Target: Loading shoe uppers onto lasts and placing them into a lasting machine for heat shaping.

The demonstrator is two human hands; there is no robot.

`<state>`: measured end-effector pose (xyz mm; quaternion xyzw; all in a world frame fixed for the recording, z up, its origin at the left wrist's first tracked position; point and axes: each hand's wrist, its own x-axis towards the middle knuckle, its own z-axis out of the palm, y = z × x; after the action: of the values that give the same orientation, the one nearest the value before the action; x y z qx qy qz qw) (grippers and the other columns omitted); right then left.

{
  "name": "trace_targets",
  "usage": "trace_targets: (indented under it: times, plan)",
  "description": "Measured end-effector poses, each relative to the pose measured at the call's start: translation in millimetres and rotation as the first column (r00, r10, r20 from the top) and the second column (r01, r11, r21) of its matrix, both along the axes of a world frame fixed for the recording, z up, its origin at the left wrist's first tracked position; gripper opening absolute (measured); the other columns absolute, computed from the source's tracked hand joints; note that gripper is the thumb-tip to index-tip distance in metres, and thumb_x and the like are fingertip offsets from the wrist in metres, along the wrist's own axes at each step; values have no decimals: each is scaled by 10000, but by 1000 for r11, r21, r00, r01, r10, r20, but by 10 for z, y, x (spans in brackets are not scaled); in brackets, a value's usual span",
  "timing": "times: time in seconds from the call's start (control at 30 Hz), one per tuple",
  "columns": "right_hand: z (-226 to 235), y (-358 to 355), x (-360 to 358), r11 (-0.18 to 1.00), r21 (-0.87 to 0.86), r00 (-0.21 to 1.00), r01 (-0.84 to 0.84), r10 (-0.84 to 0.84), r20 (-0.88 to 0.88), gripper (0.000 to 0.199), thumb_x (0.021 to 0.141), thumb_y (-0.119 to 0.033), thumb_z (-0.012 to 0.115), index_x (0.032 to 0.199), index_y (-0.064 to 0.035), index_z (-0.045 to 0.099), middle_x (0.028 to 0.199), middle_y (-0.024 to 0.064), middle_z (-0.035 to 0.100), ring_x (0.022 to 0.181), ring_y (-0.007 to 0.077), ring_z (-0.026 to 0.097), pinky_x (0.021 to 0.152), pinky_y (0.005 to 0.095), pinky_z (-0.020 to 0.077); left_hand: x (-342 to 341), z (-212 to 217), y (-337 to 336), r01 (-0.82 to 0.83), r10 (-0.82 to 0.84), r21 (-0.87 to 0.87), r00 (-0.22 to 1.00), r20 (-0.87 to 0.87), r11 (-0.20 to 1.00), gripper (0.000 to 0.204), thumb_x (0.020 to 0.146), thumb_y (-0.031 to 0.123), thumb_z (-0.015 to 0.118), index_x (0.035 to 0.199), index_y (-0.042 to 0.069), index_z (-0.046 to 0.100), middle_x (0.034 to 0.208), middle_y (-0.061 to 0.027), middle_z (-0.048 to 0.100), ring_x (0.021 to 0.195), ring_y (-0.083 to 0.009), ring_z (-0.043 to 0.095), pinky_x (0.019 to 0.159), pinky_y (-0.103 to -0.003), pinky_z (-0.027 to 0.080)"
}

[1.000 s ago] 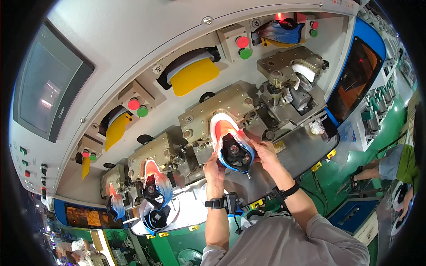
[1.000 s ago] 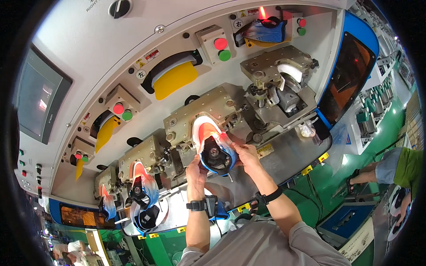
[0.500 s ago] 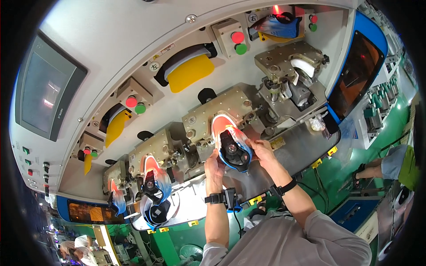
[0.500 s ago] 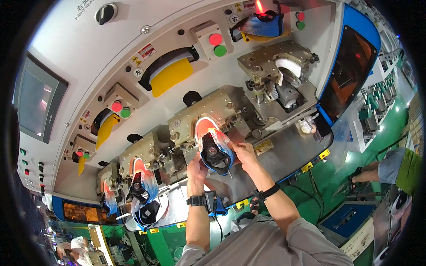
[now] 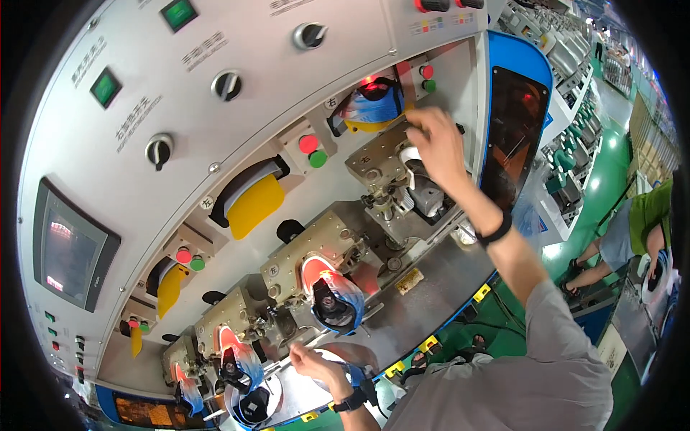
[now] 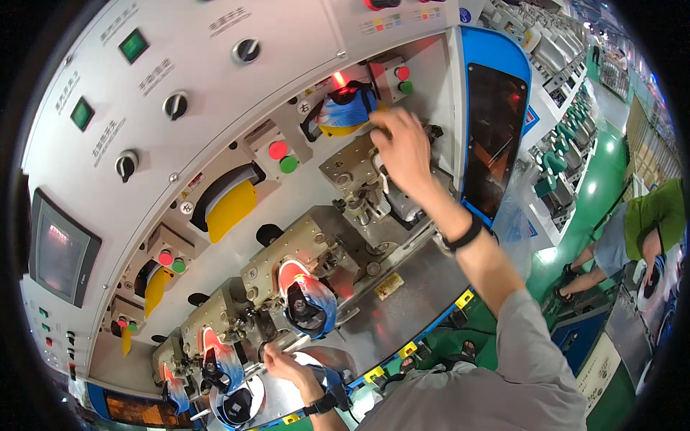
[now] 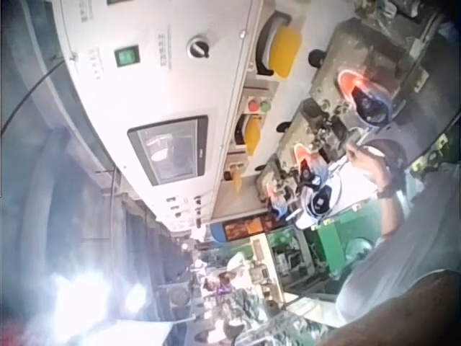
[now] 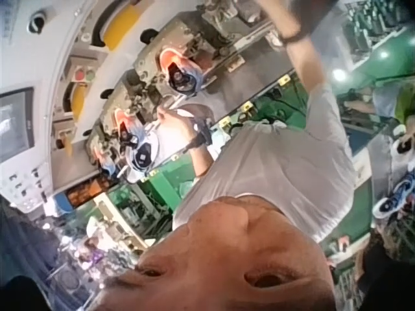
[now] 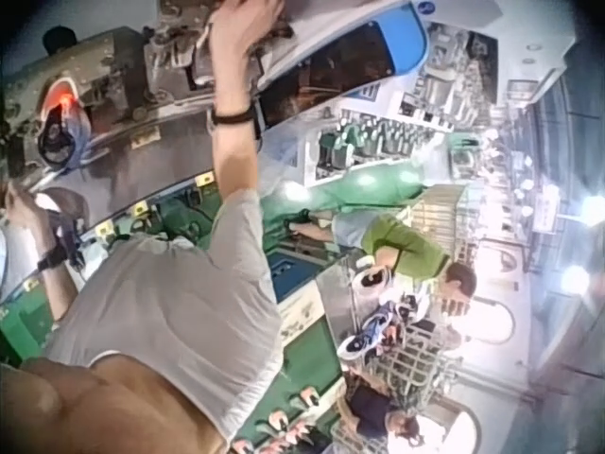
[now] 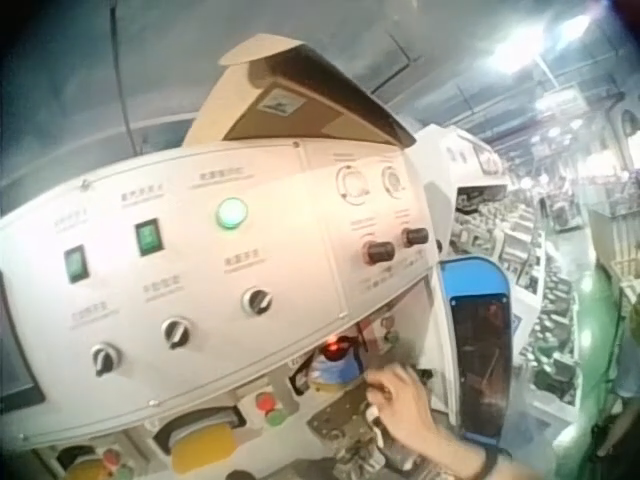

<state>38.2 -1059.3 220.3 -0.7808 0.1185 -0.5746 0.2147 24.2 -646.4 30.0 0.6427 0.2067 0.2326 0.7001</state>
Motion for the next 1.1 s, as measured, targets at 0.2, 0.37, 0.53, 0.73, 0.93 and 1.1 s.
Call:
trace_targets:
  times: [0.2,0.37,0.53,0.73,0.93,1.1]
  plan:
    - [417,-875,659,937,-295,974,-189,140,-178,305,738,-128,716,1032,-65,662,1126,116,634,1076,324,567,950,423,448,-718,458,-673,37,-59,118,980,191,992,358,984,338,542,837,14,586,664,23,476,551,-64,393,486,-222,316]
    - [220,-695,274,848,-273,889,-455,415,-193,192,762,-64,667,950,-40,638,973,135,640,985,330,583,831,427,465,-989,599,-1397,375,-339,-126,911,235,919,506,989,405,528,1053,-92,597,835,-124,631,768,-199,632,767,-331,535]
    - [-512,-125,-1394,737,-223,764,-638,568,-305,242,711,-53,669,936,-33,583,916,108,556,913,317,539,790,425,476,-982,647,-2094,684,-681,-554,684,262,475,681,979,521,454,1234,-110,477,1248,-271,539,1123,-372,578,1004,-475,459]
    - [-1015,-138,-2259,701,-55,664,-711,643,-382,298,703,-76,664,993,-21,620,1008,76,578,1013,265,553,835,378,479,-963,338,-2772,571,-710,-749,676,195,337,393,1040,291,399,1318,33,503,1263,-87,614,1132,-229,603,1013,-411,460]
    - [-1431,-740,-2177,96,860,729,-501,582,360,212,886,-158,666,1030,-5,640,1027,69,637,996,183,608,874,333,513,-678,57,-3035,480,-727,-837,668,157,260,376,1031,265,426,1320,37,504,1278,-98,610,1149,-237,599,1036,-432,449]
    - [-1766,-1041,-1482,-465,874,657,-138,618,433,417,960,-391,583,1030,16,635,923,99,678,812,193,676,766,386,560,-263,-149,-3214,461,-761,-869,625,171,183,372,1023,256,448,1315,33,511,1291,-95,603,1165,-235,590,1042,-434,445]
